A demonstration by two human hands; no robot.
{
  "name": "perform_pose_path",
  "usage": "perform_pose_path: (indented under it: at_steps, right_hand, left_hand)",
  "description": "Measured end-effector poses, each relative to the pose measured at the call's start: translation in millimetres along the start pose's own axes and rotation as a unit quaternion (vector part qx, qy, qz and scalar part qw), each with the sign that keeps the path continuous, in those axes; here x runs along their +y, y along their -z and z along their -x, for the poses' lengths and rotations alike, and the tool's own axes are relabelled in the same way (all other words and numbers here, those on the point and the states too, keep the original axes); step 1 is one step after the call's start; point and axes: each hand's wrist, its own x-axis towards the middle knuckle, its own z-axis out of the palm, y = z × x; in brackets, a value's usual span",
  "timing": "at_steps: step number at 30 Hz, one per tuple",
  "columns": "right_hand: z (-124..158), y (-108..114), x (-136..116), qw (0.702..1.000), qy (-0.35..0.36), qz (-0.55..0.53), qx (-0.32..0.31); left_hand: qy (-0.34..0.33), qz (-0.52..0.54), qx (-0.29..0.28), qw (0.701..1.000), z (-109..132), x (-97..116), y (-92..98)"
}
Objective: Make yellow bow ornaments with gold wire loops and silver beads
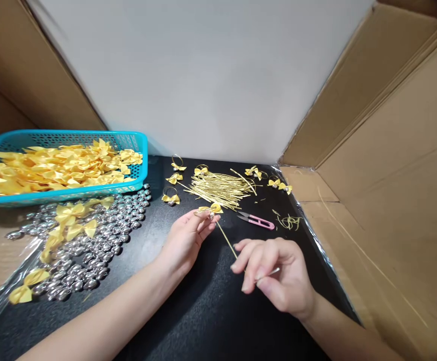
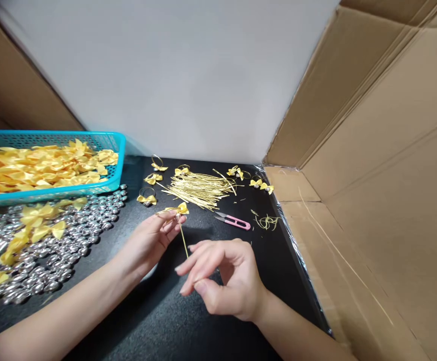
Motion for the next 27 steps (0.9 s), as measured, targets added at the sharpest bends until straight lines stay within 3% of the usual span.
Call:
perform_pose_path:
  at_steps: [3,6,8,13,20,27]
  right_hand:
    - [-1,1,4,0.994,-0.105,-0.002,0.004]
    - [-4,-2,9,0.978,-0.196,0.038,0.061]
    - [-8,-6,12,0.968,-0.216,0.061,0.109]
    - [-18,-14,20,0.959,-0.202,0.084,0.178]
    - [-15,-15,22,0.964,-0.138,0.138,0.178]
    - [-12,-16,21,0.962,-0.105,0.164,0.190]
  left_hand:
    - [0.009,0.002,0.002,1.000,1,1,-0.9]
    - [-0.001,-0.008,-0.013,1.000,4,0,-0.6]
    - [-0.011,-0.019,-0.030,0.999,7,-2,-0.4]
    - [-0.047,-0.058,-0.068,0.995,15,-9,-0.7]
    - [-0.132,-0.124,-0.105,0.978,25,-9,5.6]
    - [-0.138,-0.132,-0.102,0.976,29,-7,3.7]
